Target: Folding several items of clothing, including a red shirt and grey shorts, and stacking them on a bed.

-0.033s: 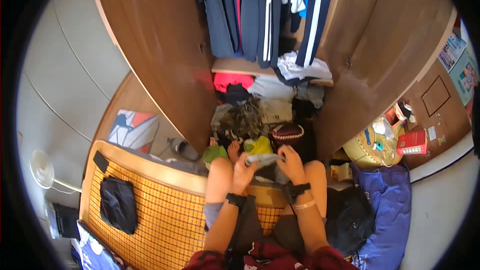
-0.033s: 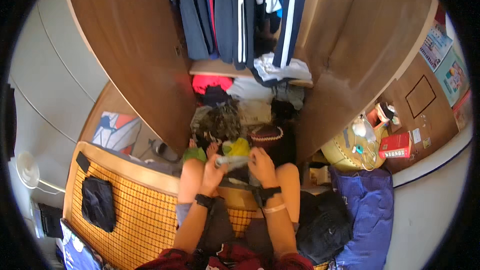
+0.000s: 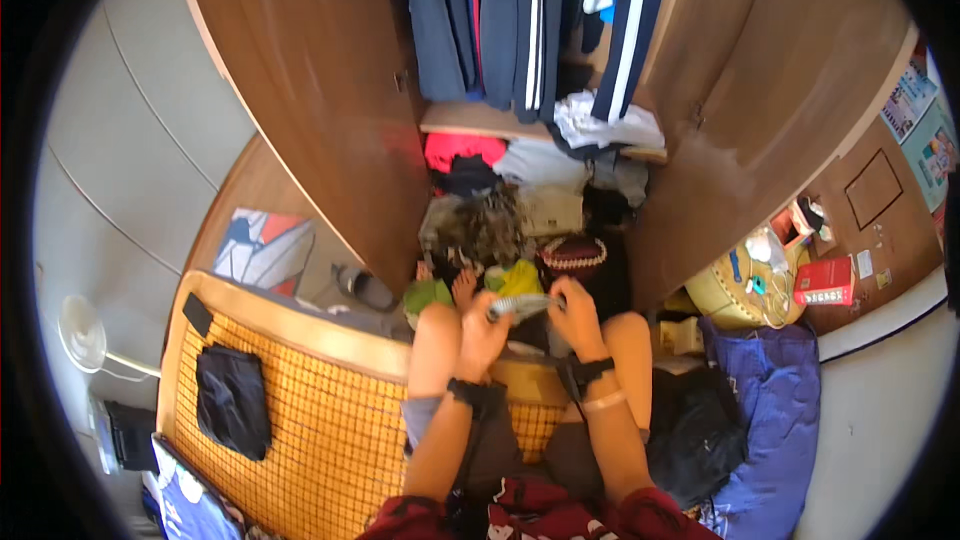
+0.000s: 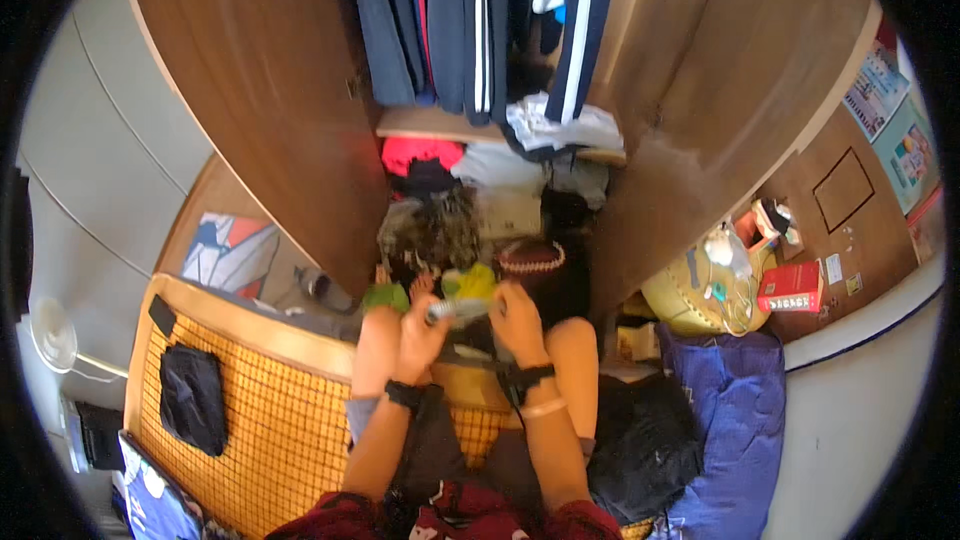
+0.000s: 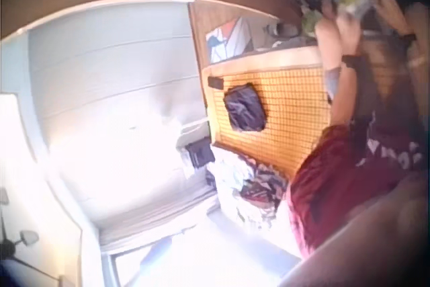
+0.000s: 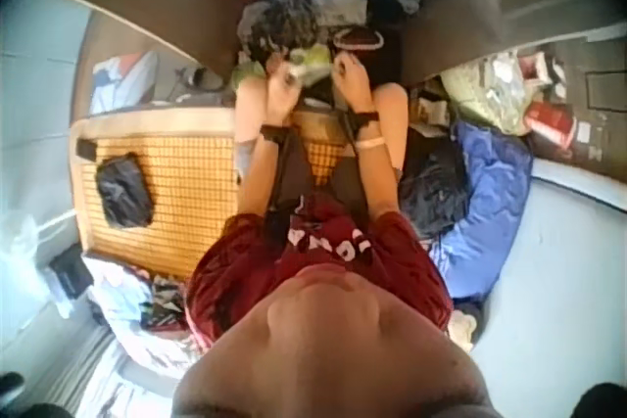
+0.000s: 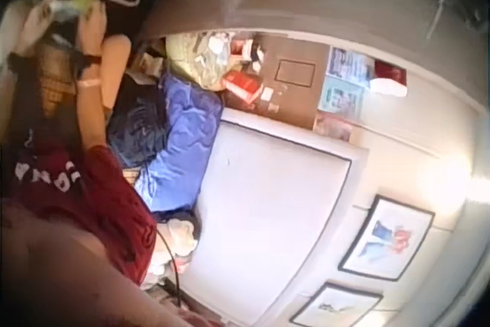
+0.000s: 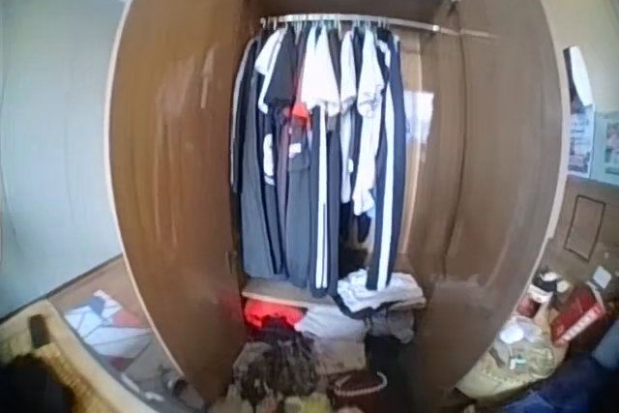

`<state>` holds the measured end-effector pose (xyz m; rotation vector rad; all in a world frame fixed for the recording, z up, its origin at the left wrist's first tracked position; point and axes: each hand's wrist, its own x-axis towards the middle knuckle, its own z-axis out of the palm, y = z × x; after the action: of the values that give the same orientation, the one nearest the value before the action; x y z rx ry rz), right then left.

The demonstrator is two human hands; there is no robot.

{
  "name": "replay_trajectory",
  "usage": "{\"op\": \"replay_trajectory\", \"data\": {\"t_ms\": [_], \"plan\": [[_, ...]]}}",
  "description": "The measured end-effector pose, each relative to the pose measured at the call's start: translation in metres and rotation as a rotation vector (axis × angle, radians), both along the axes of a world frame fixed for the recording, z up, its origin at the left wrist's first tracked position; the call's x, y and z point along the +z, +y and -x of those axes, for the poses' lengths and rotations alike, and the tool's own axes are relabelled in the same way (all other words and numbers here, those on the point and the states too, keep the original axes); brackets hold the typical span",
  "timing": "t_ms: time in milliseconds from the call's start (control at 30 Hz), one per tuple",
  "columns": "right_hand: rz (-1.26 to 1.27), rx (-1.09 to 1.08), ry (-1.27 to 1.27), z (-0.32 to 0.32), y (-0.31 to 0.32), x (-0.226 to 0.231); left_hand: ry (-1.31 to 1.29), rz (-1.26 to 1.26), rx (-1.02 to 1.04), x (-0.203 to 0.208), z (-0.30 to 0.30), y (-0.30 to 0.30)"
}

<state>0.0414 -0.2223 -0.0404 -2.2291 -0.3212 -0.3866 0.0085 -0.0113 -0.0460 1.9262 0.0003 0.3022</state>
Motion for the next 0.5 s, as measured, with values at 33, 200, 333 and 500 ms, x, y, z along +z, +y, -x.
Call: {"op": "replay_trajectory", "data": {"t_ms": [33, 200, 333, 500], "plan": [[-0.169, -0.001, -0.004, -0.002, 0.011, 0.005, -0.142, -0.01, 0.069, 0.009, -0.001, 0.005], [-0.03, -0.081, 0.05, -0.001, 0.027, 0.02, -0.141, 0.335, 0.274, 0.004, -0.014, 0.02], [-0.061, -0.137, 0.138, -0.001, -0.006, 0.013, -0.094, 0.544, 0.251, 0.001, -0.016, 0.012], [-0.22, -0.121, 0.316, 0.006, -0.034, 0.012, -0.061, 0.59, 0.273, 0.0, -0.008, 0.011]]}}
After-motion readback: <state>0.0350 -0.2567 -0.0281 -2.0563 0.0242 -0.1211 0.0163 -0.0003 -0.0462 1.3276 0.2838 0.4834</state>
